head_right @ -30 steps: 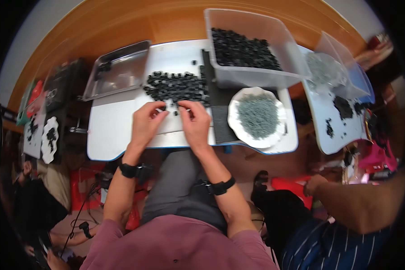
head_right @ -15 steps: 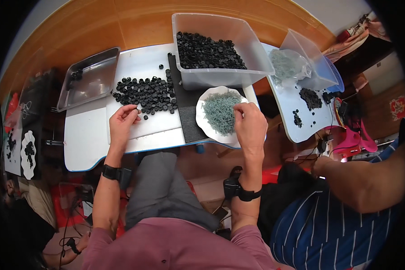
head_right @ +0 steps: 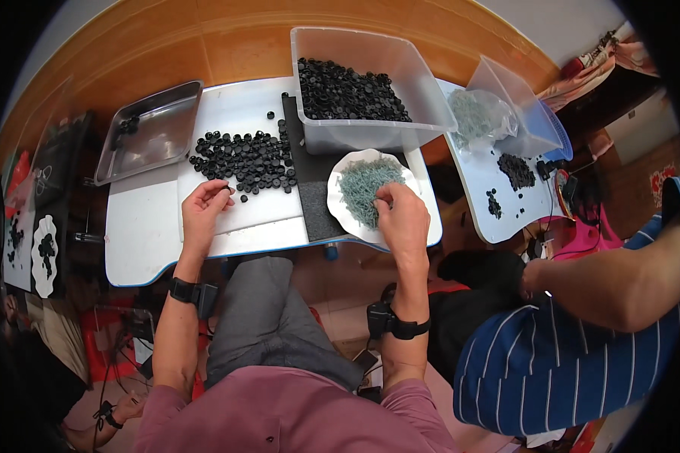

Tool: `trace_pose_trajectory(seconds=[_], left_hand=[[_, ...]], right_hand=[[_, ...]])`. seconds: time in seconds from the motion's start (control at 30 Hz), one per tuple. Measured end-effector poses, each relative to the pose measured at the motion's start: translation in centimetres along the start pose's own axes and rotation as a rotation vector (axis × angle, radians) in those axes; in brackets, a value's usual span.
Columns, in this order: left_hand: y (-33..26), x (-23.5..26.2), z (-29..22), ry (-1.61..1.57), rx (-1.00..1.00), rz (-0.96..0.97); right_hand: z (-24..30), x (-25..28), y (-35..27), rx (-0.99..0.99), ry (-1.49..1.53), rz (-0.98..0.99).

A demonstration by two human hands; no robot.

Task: Assembling small plastic components by inserting white pins into black housings.

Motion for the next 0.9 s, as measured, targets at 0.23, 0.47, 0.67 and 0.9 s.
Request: trace_pose_trajectory(seconds=[0.23, 0.47, 0.67, 0.9], left_hand=[[0.1, 0.3, 0.2, -0.027, -0.014, 0.024], [-0.1, 1.0, 0.3, -0.072, -0.017, 0.125], [-0.1, -0.3, -0.8, -0.115, -0.006, 0.146], [-0.4, 0.0, 0.3, 0.113, -0.018, -0.038]], right_hand=[[0.1, 0.6, -0.2, -0.013, 0.103, -0.056], [0.5, 0.6, 0.0, 0.131, 0.29, -0.318], [5.4, -3.0, -0.6, 0.153, 0.75, -0.075], [11.2, -12.7, 0.2, 0.275, 0.701, 0.184]])
Point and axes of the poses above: each hand's wrist, its own y-axis towards the middle knuckle, its own x-axis out of the back of the hand, z = x × y, the point moved 3 cm from there along y, towards the middle knuckle, and after that the axes turned 9 degrees about z, right-handed, at the moved point
